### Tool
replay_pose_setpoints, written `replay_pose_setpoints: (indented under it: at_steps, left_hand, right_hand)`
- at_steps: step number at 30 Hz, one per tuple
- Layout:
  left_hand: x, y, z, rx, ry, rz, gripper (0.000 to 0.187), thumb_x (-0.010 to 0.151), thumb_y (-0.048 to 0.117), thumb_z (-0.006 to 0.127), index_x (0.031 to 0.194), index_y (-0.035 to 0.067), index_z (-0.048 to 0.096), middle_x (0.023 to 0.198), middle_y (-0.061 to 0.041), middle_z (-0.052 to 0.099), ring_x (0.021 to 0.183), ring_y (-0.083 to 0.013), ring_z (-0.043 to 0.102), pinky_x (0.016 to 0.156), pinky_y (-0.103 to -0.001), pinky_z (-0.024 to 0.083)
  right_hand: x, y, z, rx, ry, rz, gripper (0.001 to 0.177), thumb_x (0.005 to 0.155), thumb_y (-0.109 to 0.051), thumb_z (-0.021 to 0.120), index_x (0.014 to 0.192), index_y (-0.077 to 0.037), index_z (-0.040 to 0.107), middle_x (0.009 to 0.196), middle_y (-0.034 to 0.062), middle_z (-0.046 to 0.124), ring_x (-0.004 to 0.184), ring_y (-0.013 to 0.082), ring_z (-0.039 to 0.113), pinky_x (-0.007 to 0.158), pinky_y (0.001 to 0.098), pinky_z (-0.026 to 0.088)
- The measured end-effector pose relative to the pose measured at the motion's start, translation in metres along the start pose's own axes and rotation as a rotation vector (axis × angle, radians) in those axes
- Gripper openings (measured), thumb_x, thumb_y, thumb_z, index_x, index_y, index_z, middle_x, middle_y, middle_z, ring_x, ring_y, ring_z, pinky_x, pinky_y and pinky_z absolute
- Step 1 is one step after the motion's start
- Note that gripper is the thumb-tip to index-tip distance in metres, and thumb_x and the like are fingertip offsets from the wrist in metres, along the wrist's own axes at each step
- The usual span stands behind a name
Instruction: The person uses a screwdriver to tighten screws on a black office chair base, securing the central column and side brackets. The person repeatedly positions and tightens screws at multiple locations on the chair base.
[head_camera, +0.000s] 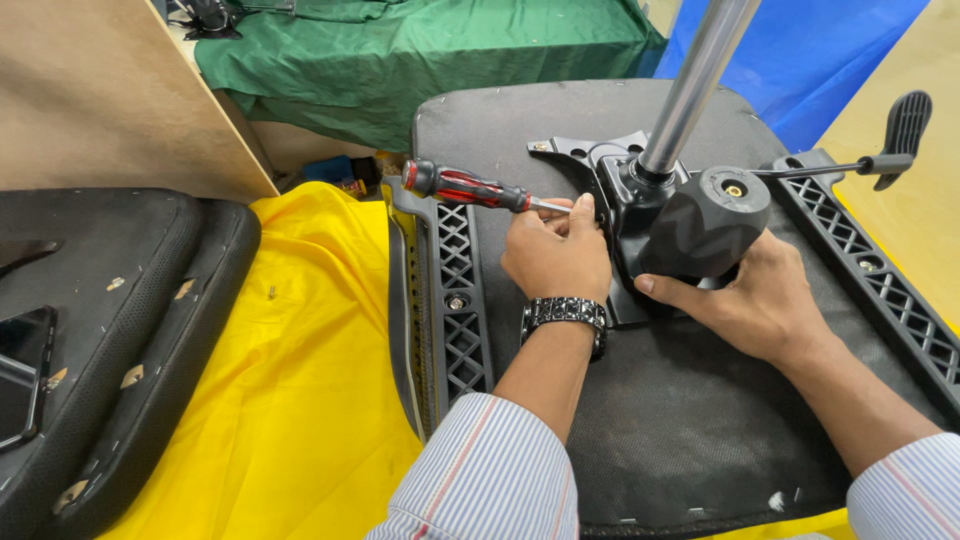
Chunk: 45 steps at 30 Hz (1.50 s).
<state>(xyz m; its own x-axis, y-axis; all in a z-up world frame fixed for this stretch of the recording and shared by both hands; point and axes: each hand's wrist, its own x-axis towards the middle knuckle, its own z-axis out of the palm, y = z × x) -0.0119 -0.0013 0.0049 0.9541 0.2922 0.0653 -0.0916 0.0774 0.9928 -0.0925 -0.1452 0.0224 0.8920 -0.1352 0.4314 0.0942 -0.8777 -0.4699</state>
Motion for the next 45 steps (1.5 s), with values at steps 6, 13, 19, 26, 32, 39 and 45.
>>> replay_pose_setpoints:
  at_steps: [6,13,19,26,32,39,45]
  left_hand:
    - [0.0,0.0,-0.001,0.071,0.073,0.11,0.021,0.084,0.021,0.079,0.086,0.003,0.069,0.074,-0.01,0.077,0.066,-0.0215,0.077,0.064,-0.034,0.059]
    - [-0.001,0.008,-0.011,0.109,0.076,0.301,0.018,0.09,0.019,0.073,0.095,0.006,0.062,0.077,-0.011,0.076,0.072,-0.029,0.076,0.066,-0.042,0.056]
    - [-0.005,0.023,-0.018,0.114,-0.036,0.375,0.021,0.096,0.023,0.068,0.108,0.009,0.058,0.071,-0.011,0.073,0.067,-0.0286,0.074,0.062,-0.042,0.054]
    - [-0.019,0.035,-0.023,0.014,-0.161,0.568,0.032,0.101,0.021,0.062,0.131,0.01,0.06,0.075,-0.007,0.073,0.062,-0.0227,0.075,0.057,-0.035,0.056]
    - [-0.037,0.037,-0.021,0.012,-0.136,0.952,0.017,0.113,0.023,0.061,0.125,0.012,0.064,0.097,-0.007,0.073,0.082,-0.024,0.075,0.071,-0.034,0.06]
    - [-0.069,0.029,-0.023,0.247,-0.476,1.093,0.021,0.105,0.021,0.06,0.125,0.019,0.066,0.091,-0.002,0.069,0.066,-0.0251,0.069,0.057,-0.036,0.055]
    - [-0.092,0.018,-0.01,0.32,-0.555,1.034,0.014,0.106,0.028,0.058,0.114,0.019,0.063,0.084,0.0,0.07,0.067,-0.0257,0.07,0.056,-0.039,0.053]
  right_hand:
    - [0.0,0.0,-0.001,0.019,0.022,-0.051,0.046,0.067,-0.034,0.092,0.099,-0.006,0.074,0.095,0.0058,0.076,0.089,0.0178,0.072,0.082,0.0348,0.055]
    - [-0.001,-0.001,-0.002,0.046,0.019,-0.033,0.046,0.067,-0.034,0.092,0.099,-0.007,0.074,0.095,0.0052,0.077,0.087,0.0173,0.071,0.081,0.0345,0.055]
    - [0.0,0.002,-0.002,0.023,-0.007,-0.001,0.046,0.067,-0.036,0.092,0.1,-0.008,0.077,0.095,0.0054,0.077,0.086,0.0179,0.072,0.08,0.0352,0.055]
    - [0.003,0.017,-0.005,0.183,-0.075,0.124,0.061,0.068,-0.042,0.088,0.114,-0.005,0.073,0.107,0.0076,0.077,0.1,0.0176,0.07,0.089,0.0343,0.052]
    - [0.003,0.036,-0.027,0.693,-0.219,0.25,0.048,0.082,-0.024,0.071,0.122,0.0,0.07,0.116,0.0131,0.073,0.11,0.0173,0.064,0.102,0.0344,0.045]
    - [-0.027,0.042,-0.044,1.223,-0.007,0.279,0.029,0.105,-0.019,0.052,0.119,0.007,0.052,0.126,0.0169,0.064,0.118,0.0231,0.062,0.113,0.0441,0.04]
    - [-0.049,0.043,-0.074,1.245,0.016,0.395,0.045,0.093,-0.012,0.048,0.134,0.002,0.062,0.129,0.0177,0.069,0.117,0.0276,0.065,0.111,0.048,0.044]
